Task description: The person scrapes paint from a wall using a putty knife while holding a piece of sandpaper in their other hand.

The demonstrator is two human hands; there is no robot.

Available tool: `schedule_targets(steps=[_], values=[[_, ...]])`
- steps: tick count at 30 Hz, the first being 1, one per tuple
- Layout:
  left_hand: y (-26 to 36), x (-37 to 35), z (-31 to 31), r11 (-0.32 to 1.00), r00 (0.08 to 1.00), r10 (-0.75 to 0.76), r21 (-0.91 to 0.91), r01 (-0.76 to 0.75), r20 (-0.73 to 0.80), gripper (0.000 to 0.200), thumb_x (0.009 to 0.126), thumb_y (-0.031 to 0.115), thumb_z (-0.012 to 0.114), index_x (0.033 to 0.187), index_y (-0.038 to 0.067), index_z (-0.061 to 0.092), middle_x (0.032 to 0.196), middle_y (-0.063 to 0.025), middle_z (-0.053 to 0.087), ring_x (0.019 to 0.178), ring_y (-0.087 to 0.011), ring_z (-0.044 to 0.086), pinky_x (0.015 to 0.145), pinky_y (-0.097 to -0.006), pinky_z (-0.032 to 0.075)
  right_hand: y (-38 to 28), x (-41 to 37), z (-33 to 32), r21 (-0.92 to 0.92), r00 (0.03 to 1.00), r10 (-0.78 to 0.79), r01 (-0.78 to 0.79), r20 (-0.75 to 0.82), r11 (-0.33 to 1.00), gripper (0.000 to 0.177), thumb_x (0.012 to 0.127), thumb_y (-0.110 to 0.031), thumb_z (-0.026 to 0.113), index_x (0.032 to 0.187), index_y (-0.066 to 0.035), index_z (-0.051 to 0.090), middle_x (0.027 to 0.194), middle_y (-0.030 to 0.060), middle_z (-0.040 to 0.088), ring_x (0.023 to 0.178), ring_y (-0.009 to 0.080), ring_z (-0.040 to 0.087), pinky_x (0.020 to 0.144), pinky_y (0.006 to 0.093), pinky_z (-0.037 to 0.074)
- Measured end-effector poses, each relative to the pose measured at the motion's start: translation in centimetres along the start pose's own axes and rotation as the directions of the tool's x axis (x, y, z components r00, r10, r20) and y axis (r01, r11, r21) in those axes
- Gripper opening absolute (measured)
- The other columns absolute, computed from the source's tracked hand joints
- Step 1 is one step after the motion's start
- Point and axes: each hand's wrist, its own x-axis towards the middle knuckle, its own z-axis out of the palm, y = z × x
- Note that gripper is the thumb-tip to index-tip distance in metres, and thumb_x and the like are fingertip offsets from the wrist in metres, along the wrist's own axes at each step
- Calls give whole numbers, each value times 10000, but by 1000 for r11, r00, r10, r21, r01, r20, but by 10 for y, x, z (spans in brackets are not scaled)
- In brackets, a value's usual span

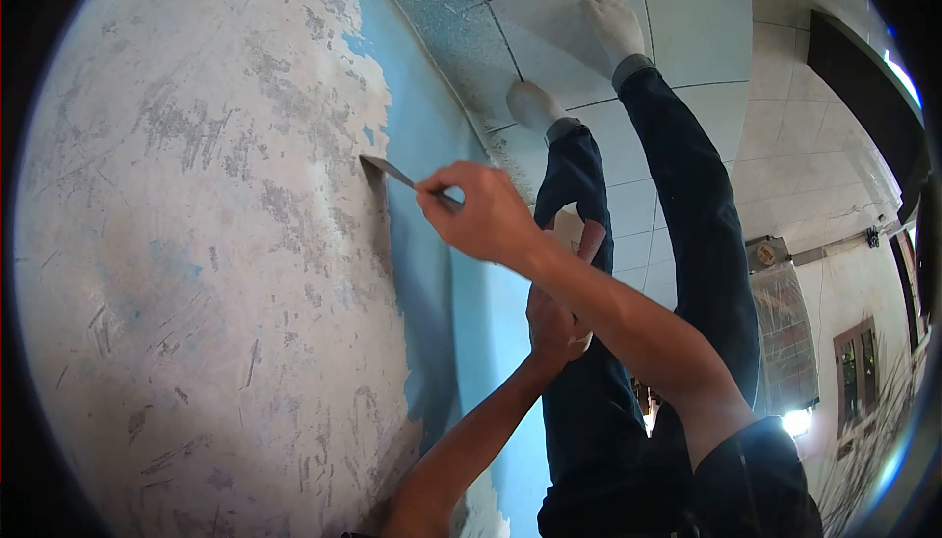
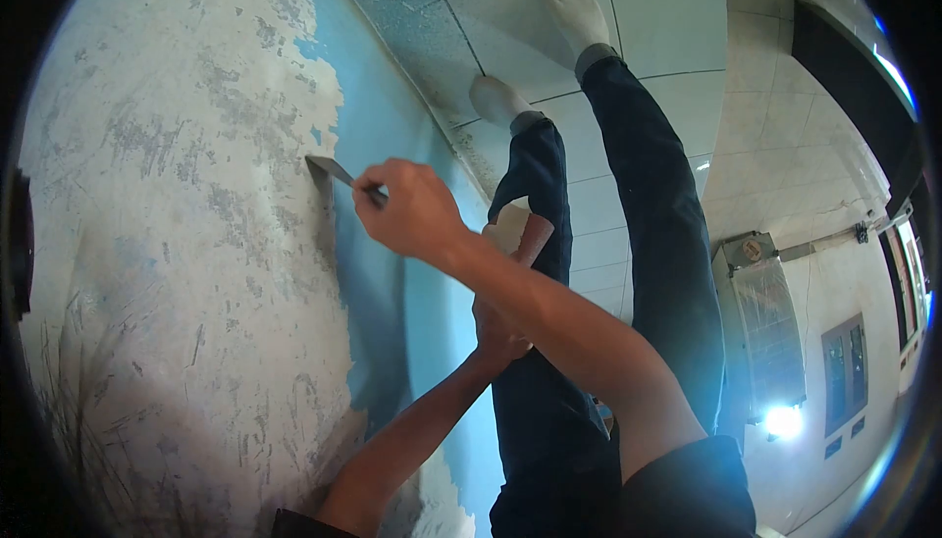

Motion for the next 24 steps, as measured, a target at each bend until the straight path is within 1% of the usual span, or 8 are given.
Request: schedule_targets(steps=[1,4,7,10,13,16,19,24], values=[[4,1,-2,999,999,-34,-27,34,34,478,851,283,731,1237,21,625,1226,-201,631,1201,-425,550,1043,-519,419,-2,-5,1,-8,998,51,-51,24,999,156,848,-123,680,931,-22,765,893,174,737,797,349,717,742,406,569],[11,2,-5,999,1000,-19,26,19,-23,487,842,289,741,1231,22,622,1232,-200,625,1198,-429,548,1036,-517,422,3,12,7,28,998,51,-50,-44,998,156,843,-115,686,933,-14,763,891,181,734,792,346,714,744,411,566],[12,3,-4,996,997,-74,44,74,5,486,836,296,745,1217,21,622,1236,-201,622,1196,-430,546,1032,-517,423,3,13,8,21,998,57,-57,-23,998,164,845,-125,685,939,-15,761,907,178,735,796,348,711,752,416,563],[2,0,-1,999,999,-40,7,39,27,473,833,294,747,1200,18,632,1225,-201,627,1190,-423,550,1029,-516,426,2,-6,4,28,999,46,-46,7,999,175,853,-148,675,933,-18,760,918,171,738,807,353,709,758,419,563],[2,2,1,993,1000,3,114,-4,7,625,767,299,838,1279,58,573,1283,-158,584,1209,-387,534,1013,-497,440,7,16,8,-44,999,13,-15,-43,999,178,873,-142,721,967,3,764,917,172,742,819,302,727,769,377,563],[8,5,-3,991,996,76,116,-69,-51,594,767,248,833,1267,55,578,1276,-158,583,1210,-384,529,1015,-501,436,3,26,7,-24,999,8,-9,-43,1000,157,842,-122,690,932,-20,768,916,177,737,812,348,720,751,417,572],[8,1,-1,996,999,22,83,-18,-50,461,831,305,747,1172,8,655,1206,-202,643,1186,-414,561,1024,-510,436,-5,-1,-1,11,1000,1,-2,31,1000,152,845,-114,695,936,-19,770,925,174,737,815,338,722,747,414,572],[9,5,-4,1000,999,2,7,-2,-36,465,848,286,729,1210,11,634,1228,-205,631,1194,-421,556,1031,-518,431,-7,5,-6,1,998,32,-32,52,999,159,873,-108,706,974,-2,767,938,169,732,819,314,725,757,387,574]])
